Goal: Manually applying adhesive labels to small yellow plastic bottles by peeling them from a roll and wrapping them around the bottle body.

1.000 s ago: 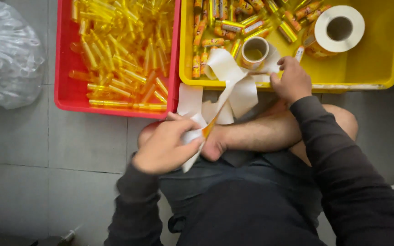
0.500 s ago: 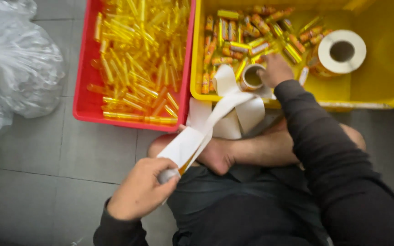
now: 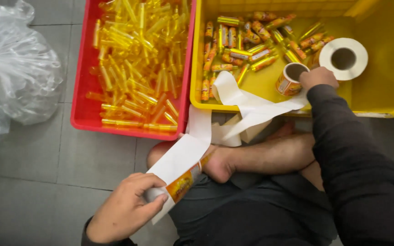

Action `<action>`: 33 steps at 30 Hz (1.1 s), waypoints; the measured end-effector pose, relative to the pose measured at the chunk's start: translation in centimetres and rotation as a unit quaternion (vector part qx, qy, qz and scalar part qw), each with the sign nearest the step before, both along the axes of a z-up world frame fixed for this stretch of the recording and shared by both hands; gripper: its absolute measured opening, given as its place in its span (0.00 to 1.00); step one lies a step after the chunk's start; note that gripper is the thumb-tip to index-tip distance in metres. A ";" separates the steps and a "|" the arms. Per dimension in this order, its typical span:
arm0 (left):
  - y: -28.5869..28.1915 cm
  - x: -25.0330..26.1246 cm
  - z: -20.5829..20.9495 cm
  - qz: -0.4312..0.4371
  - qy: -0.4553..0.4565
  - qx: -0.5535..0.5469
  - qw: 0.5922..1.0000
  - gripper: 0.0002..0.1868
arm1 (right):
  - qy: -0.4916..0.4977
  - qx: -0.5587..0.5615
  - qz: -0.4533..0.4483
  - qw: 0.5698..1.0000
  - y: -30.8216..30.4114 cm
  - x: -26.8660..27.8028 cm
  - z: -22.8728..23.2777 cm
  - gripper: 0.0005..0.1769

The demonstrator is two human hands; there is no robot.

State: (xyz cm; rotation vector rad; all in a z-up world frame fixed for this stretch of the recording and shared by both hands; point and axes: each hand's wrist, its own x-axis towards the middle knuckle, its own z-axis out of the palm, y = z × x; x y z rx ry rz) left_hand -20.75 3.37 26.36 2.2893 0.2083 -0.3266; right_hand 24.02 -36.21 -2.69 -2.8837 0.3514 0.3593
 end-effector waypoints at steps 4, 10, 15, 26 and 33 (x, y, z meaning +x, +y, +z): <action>-0.6 1.6 -0.5 0.031 0.005 -0.012 0.999 0.08 | 0.012 0.102 0.039 0.994 -4.3 0.4 -2.9 0.26; -2.2 2.9 -1.2 0.073 0.022 -0.043 0.996 0.16 | -0.047 -0.015 0.059 0.997 -1.8 -2.1 0.9 0.37; -4.2 3.3 -4.5 0.079 -0.065 -0.064 0.993 0.20 | -0.353 0.280 0.374 0.811 6.4 -12.2 11.0 0.15; -5.3 3.4 -4.2 -0.057 -0.121 -0.192 0.972 0.15 | -0.255 0.378 0.539 0.708 10.7 -29.3 18.9 0.18; -8.1 5.1 -11.5 0.062 -0.138 -0.152 0.977 0.22 | -0.377 0.226 0.485 0.756 10.0 -26.0 19.0 0.08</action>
